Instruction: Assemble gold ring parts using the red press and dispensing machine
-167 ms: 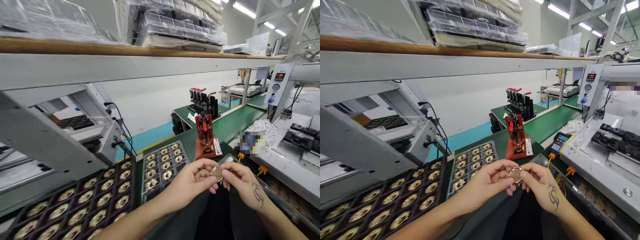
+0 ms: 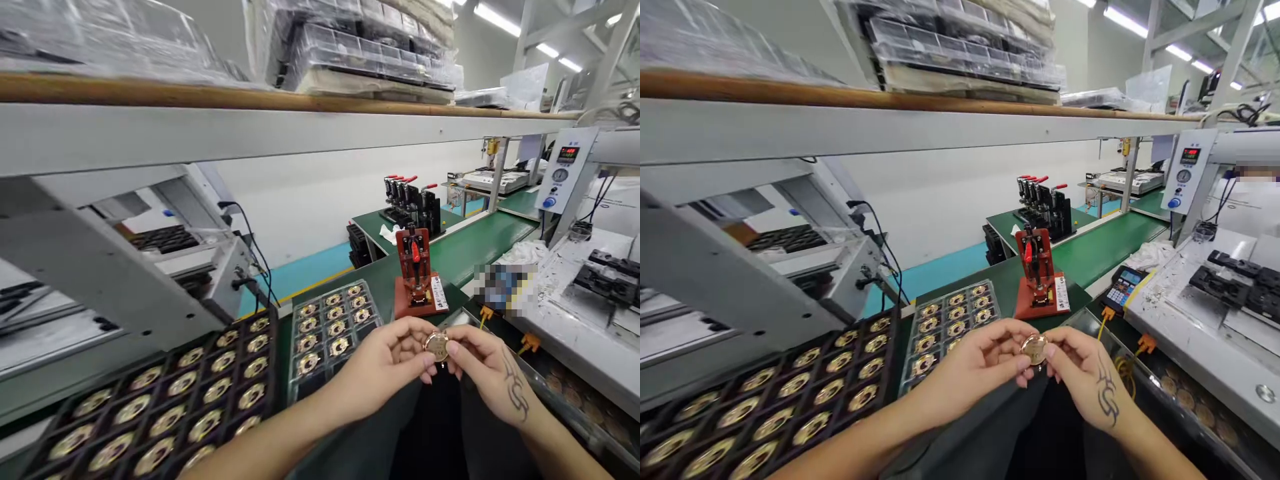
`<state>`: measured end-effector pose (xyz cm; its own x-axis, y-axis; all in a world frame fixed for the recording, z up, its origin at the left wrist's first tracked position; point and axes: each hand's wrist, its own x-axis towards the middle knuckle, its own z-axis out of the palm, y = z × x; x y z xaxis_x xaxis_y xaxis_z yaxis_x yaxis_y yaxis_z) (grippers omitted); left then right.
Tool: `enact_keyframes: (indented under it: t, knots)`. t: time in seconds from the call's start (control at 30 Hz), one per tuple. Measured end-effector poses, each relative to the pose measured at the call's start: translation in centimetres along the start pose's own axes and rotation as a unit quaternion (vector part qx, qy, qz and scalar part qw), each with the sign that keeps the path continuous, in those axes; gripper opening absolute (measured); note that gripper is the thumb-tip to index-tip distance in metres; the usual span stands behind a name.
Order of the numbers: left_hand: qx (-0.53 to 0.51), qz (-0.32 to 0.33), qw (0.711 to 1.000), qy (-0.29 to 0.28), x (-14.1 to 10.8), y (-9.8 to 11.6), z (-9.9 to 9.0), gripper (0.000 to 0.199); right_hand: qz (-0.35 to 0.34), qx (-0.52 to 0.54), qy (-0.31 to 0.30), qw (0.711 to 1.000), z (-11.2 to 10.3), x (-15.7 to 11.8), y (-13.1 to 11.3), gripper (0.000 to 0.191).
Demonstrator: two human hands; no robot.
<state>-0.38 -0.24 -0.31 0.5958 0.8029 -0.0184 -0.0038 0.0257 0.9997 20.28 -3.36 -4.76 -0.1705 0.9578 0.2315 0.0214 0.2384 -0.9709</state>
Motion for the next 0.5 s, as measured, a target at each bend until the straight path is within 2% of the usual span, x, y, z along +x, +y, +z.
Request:
enact_keyframes:
  t: [0.1,0.17,0.23,0.3,0.33,0.4,0.47,0.5]
  knots:
    - [0.075,0.03,0.996,0.044,-1.3,-0.3,-1.1,0.028,-0.014,-0.073,-0.017,0.997,0.3,-0.3,0.6,0.038]
    - [0.169,0.073,0.975,0.121,-2.9,-0.4,-3.4,0.022,-0.019,-0.118,-0.023,0.993,0.1,-0.8,1.8,0.038]
    - [0.275,0.109,0.925,0.239,-5.7,-0.8,-7.0,0.021,-0.001,-0.141,-0.02,0.99,-0.6,-1.5,3.8,0.039]
    - [0.363,0.105,0.853,0.362,-10.3,-1.5,-11.2,0.025,0.034,-0.154,-0.021,0.987,-1.7,-2.1,6.4,0.044]
    - [0.406,0.081,0.808,0.419,-13.2,-2.0,-13.1,0.027,0.052,-0.16,-0.023,0.985,-2.2,-2.4,7.9,0.047]
    - [0.472,-0.018,0.724,0.503,-19.7,-3.2,-15.6,0.033,0.074,-0.169,-0.029,0.982,-2.7,-2.9,10.8,0.054]
    - [0.507,-0.13,0.673,0.523,-25.8,-4.5,-16.4,0.039,0.081,-0.174,-0.045,0.98,-2.5,-3.2,13.1,0.056]
    - [0.511,-0.164,0.664,0.521,-28.5,-5.2,-16.3,0.039,0.078,-0.174,-0.055,0.98,-2.1,-3.3,13.9,0.055]
